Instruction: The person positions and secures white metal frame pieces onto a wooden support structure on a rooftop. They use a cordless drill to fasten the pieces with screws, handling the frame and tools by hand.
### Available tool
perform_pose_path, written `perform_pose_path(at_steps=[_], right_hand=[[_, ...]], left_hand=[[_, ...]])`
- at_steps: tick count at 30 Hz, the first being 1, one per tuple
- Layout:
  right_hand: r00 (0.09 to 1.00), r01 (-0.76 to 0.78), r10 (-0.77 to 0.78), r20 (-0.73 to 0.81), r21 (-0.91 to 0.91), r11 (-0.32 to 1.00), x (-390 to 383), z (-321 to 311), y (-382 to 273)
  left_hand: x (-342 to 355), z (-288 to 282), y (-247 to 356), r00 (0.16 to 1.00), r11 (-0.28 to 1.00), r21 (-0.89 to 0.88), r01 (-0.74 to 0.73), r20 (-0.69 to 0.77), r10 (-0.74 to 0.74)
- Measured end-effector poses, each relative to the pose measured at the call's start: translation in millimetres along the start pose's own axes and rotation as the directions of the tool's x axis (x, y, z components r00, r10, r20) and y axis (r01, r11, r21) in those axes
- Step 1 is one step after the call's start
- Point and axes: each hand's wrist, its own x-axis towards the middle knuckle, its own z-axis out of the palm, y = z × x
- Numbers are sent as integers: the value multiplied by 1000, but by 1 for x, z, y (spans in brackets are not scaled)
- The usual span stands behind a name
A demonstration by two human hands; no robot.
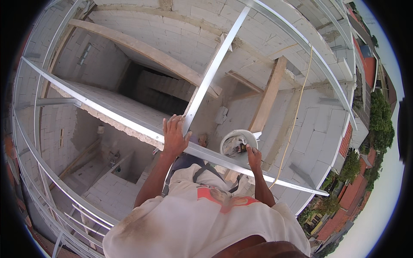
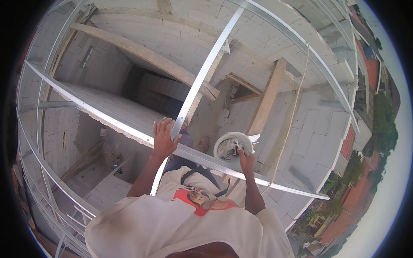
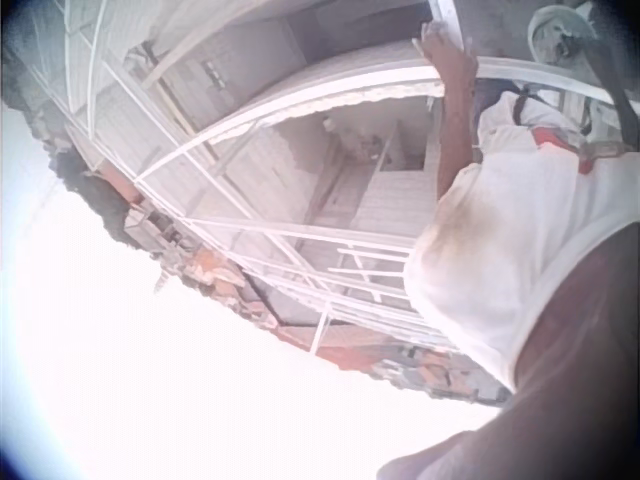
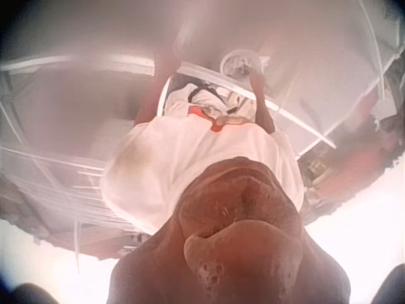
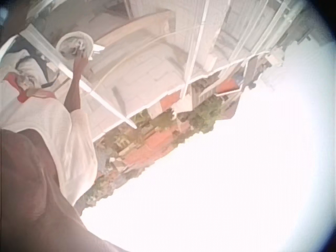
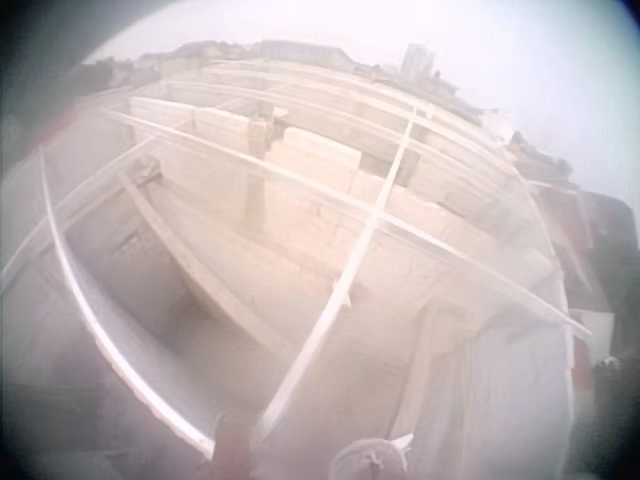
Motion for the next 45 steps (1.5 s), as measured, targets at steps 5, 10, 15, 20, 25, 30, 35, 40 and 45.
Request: perform_pose_path(at_steps=[5,10,15,20,25,30,35,40,45], right_hand=[[980,-32,-13,198,225,974,16,38,-9],[952,-104,21,306,259,960,59,63,-61],[898,-173,38,438,273,946,107,98,-98],[893,57,-119,435,152,987,172,164,-127],[861,335,-384,335,197,921,256,254,-147],[854,209,-287,433,220,953,330,332,-196],[826,164,-345,446,395,904,402,399,-226],[802,198,-411,433,458,867,450,448,-258],[806,235,-416,422,416,878,473,481,-250]], left_hand=[[-5,-26,-69,788,842,60,536,-393,-474],[-14,-7,-95,609,789,-123,602,-569,-553],[3,-26,-145,271,355,-793,495,-247,-930],[14,-38,-160,253,15,-981,194,36,-967],[26,-39,-153,228,-3,-955,297,74,-971],[27,-42,-151,184,13,-942,336,53,-982],[44,-46,-145,103,-28,-936,351,68,-992],[52,-45,-145,34,-33,-930,367,49,-998],[61,-45,-146,23,-45,-918,394,59,-998]])
